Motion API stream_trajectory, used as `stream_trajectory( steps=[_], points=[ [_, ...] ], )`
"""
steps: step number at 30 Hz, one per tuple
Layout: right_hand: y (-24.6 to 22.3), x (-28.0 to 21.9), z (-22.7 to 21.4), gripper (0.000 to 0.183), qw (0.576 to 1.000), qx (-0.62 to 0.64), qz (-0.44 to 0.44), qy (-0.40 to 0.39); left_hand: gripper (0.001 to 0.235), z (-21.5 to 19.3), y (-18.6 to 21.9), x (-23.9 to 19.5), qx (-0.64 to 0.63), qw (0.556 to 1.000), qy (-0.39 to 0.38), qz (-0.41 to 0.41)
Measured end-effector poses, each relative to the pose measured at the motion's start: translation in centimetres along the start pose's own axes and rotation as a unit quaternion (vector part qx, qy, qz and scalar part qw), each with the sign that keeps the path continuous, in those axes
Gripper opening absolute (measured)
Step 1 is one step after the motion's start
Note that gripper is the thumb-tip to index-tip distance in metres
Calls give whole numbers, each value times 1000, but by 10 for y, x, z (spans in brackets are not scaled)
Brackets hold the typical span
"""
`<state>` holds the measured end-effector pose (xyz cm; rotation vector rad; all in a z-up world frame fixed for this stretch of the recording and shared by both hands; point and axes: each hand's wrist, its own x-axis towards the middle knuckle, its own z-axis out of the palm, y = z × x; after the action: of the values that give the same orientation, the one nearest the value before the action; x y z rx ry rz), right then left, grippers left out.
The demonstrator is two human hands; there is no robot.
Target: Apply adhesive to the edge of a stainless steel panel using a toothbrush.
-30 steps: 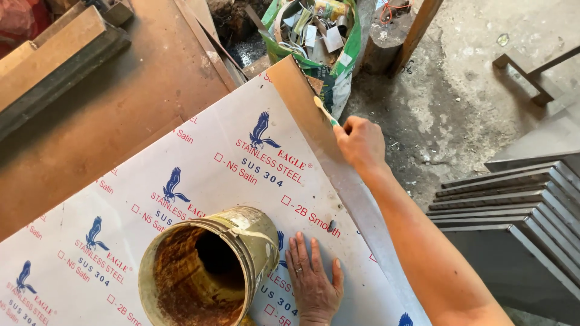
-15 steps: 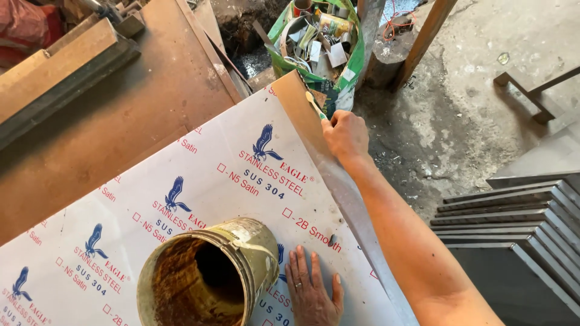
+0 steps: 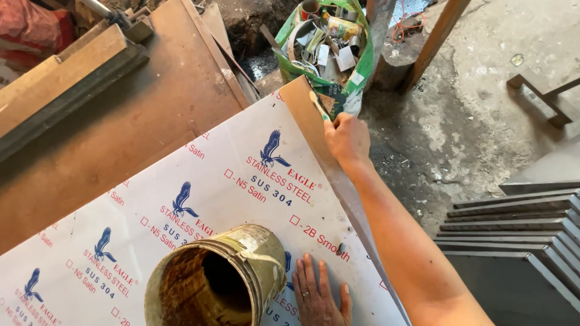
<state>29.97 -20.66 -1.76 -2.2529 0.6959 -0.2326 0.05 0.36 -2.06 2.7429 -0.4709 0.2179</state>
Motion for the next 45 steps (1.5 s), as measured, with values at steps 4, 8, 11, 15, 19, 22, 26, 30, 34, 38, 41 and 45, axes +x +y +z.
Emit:
stream_trajectory(
  steps=[4, 8, 11, 15, 19, 22, 26, 30, 34, 38, 41, 45],
  points=[
    [-7, 15, 7, 31, 1000, 4, -14, 19, 67, 0, 0, -5, -22, 1000, -4, 20],
    [-8, 2, 0, 30, 1000, -11, 0, 2, 67, 6, -1, -5, -11, 1000, 1, 6],
    [-10, 8, 10, 30, 1000, -14, 3, 7, 67, 8, -4, -8, 3, 1000, -23, -7],
    [-24, 18, 8, 30, 1000, -4, 6, 21, 68, 5, -2, -5, 4, 1000, -25, -8],
    [-18, 7, 7, 32, 999, -35, -7, 4, 68, 18, -10, -12, 7, 1000, -20, -2],
    [-16, 21, 22, 31, 1000, -20, -2, 4, 69, 23, -14, -17, 3, 1000, 16, 18],
    [-14, 46, 31, 26, 999, -21, 7, 39, 68, 35, -16, -20, 11, 999, 24, 23],
    [1, 37, 24, 31, 999, -12, 21, 24, 68, 41, -18, -17, 22, 997, 77, 19],
    [-35, 27, 2, 30, 1000, 6, 4, -13, 66, 24, -9, -16, 0, 1000, 14, 7],
    [-22, 53, 22, 27, 1000, 1, 4, 18, 68, 48, -24, -28, 11, 998, 55, 24],
    [6, 80, 16, 32, 999, 29, 1, -19, 68, 64, -34, -33, 24, 995, 93, 34],
    [50, 117, 12, 36, 996, 21, -42, -70, 69, 90, -57, -46, 43, 988, 137, 64]
  ],
)
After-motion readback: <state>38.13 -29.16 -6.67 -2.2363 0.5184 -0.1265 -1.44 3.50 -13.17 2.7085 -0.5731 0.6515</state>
